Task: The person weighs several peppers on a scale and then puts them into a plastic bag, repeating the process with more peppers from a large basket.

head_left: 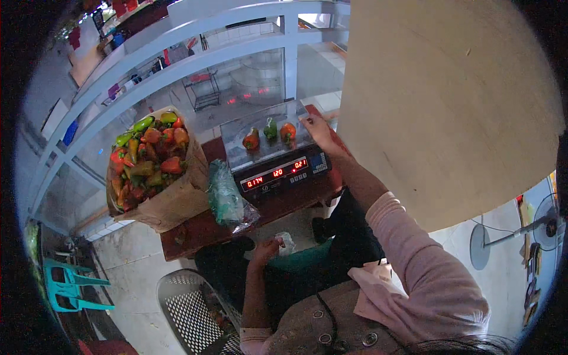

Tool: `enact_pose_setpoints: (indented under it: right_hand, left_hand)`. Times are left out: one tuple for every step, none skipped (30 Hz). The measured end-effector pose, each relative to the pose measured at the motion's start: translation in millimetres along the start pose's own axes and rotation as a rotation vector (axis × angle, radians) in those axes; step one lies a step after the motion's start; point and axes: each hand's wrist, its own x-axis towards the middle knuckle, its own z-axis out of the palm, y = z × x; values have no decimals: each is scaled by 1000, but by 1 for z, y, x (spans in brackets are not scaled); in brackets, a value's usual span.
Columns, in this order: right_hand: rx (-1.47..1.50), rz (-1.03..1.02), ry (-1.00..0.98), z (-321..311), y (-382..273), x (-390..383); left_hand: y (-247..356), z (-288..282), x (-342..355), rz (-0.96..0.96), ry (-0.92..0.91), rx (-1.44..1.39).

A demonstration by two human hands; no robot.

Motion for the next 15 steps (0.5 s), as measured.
enact_pose_setpoints:
  right_hand:
    - [10, -13, -13, 11, -2, 0]
    - [-104, -114, 59, 21, -5, -2]
    - [-214, -217, 133, 31, -8, -3]
    - [-201, -239, 119, 39, -6, -1]
    - [-134, -277, 63, 42, 1, 3]
    - [-76, -312, 10, 39, 8, 8]
    - [-131, -317, -123, 49, -11, -1]
    - [-200, -325, -246, 50, -29, -12]
    - [-286, -371, -211, 44, -31, -12]
    - [-328, -400, -194, 39, -30, -9]
    - [-369, -429, -177, 37, -28, -5]
    - [-285, -298, -132, 35, -26, 0]
    - [-203, -169, -83, 35, -29, 6]
    - [-192, -189, -104, 41, -51, 5]
    - [-85, -219, -57, 45, -73, 4]
  left_hand:
    - [-3, -2, -2, 38, 12, -26]
    - [-8, -4, -3, 41, 35, -31]
    - [-15, -5, -3, 55, -5, -92]
    - [-19, -6, -2, 75, -44, -156]
    - [-18, -3, 0, 84, -13, -164]
    - [-14, 3, 7, 109, -58, -159]
    - [-18, -2, -1, 112, -53, -157]
    - [-17, -6, -8, 108, 8, -169]
    - [-7, -4, -6, 96, -17, -83]
    - [2, -1, -6, 80, -44, 3]
    - [9, 2, -8, 87, -30, -2]
    - [15, 5, -11, 47, -18, -54]
    - [20, 7, -11, 12, -8, -105]
    - [7, 7, -9, 12, 20, -118]
    - [-12, 7, -3, 16, 3, -100]
